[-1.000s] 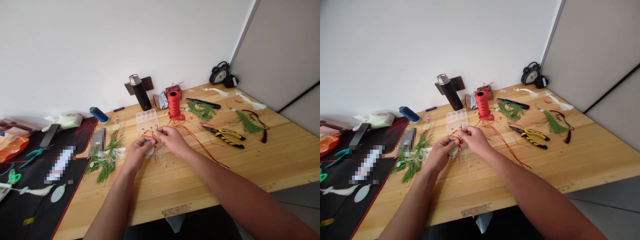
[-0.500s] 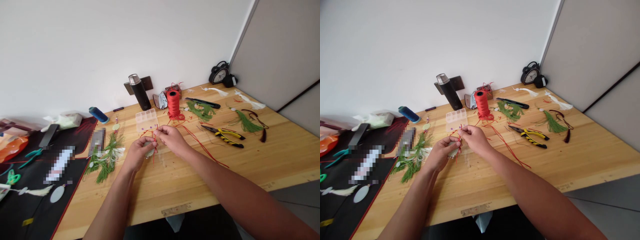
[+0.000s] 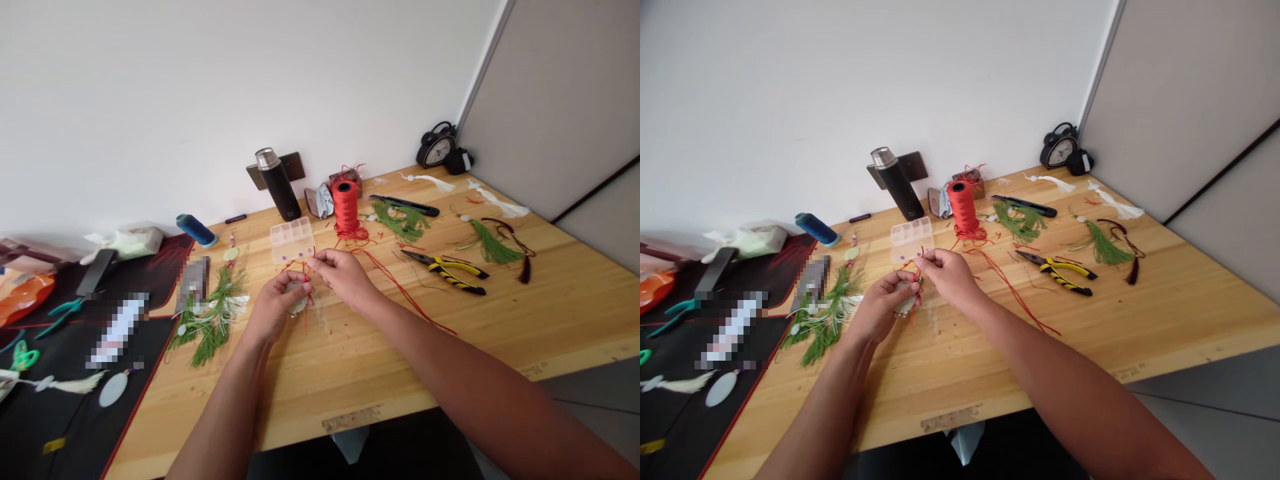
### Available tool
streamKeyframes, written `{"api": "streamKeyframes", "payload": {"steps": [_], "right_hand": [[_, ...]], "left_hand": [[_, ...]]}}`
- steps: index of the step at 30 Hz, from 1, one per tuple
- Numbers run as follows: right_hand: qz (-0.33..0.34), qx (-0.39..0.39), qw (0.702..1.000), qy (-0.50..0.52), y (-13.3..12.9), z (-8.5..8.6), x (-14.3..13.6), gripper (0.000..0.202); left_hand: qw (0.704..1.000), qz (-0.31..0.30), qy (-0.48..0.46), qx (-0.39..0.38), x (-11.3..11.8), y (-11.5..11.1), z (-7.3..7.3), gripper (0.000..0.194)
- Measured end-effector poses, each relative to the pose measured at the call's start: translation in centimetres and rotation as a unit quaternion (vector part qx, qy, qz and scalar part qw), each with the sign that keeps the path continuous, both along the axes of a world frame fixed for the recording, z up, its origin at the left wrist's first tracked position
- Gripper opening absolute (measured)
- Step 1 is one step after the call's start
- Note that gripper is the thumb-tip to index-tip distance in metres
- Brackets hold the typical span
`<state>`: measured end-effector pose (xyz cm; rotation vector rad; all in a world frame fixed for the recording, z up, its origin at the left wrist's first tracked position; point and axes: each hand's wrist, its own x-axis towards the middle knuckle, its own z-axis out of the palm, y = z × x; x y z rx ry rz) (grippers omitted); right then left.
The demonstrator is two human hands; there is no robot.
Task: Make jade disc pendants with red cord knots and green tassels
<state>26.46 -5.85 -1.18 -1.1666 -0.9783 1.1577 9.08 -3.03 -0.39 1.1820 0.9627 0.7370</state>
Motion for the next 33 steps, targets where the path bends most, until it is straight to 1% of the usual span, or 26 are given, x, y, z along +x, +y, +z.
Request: {"api": "streamKeyframes", "payload": {"steps": [6,12,16,19,22,26,33], "right_hand": [[0.005,-0.003,1.0,0.017,0.1,-0.17,-0.06,0.029],[0.064,-0.015,0.997,0.052,-0.06,-0.23,-0.23,0.026],[0.084,-0.029,0.993,0.072,-0.09,-0.13,-0.33,0.025],[0.103,-0.034,0.991,0.075,-0.11,-0.04,-0.33,0.02],[0.104,-0.037,0.992,0.065,-0.13,-0.08,-0.32,0.015],[0.102,-0.039,0.992,0.058,-0.11,-0.24,-0.36,0.014],[0.092,-0.056,0.993,0.044,-0.09,-0.2,-0.42,0.013]], "left_hand": [[1.0,-0.004,-0.004,0.007,0.15,-0.14,0.28,0.042],[0.997,0.029,-0.065,-0.007,0.16,-0.08,0.67,0.041],[0.995,0.038,-0.088,-0.016,0.03,0.18,0.71,0.042],[0.995,0.035,-0.094,-0.018,-0.03,0.26,0.7,0.04],[0.995,0.034,-0.094,-0.028,-0.01,0.23,0.71,0.04],[0.995,0.03,-0.092,-0.028,0.04,0.18,0.7,0.04],[0.998,0.034,-0.06,0.007,0.13,0.19,0.37,0.038]]}}
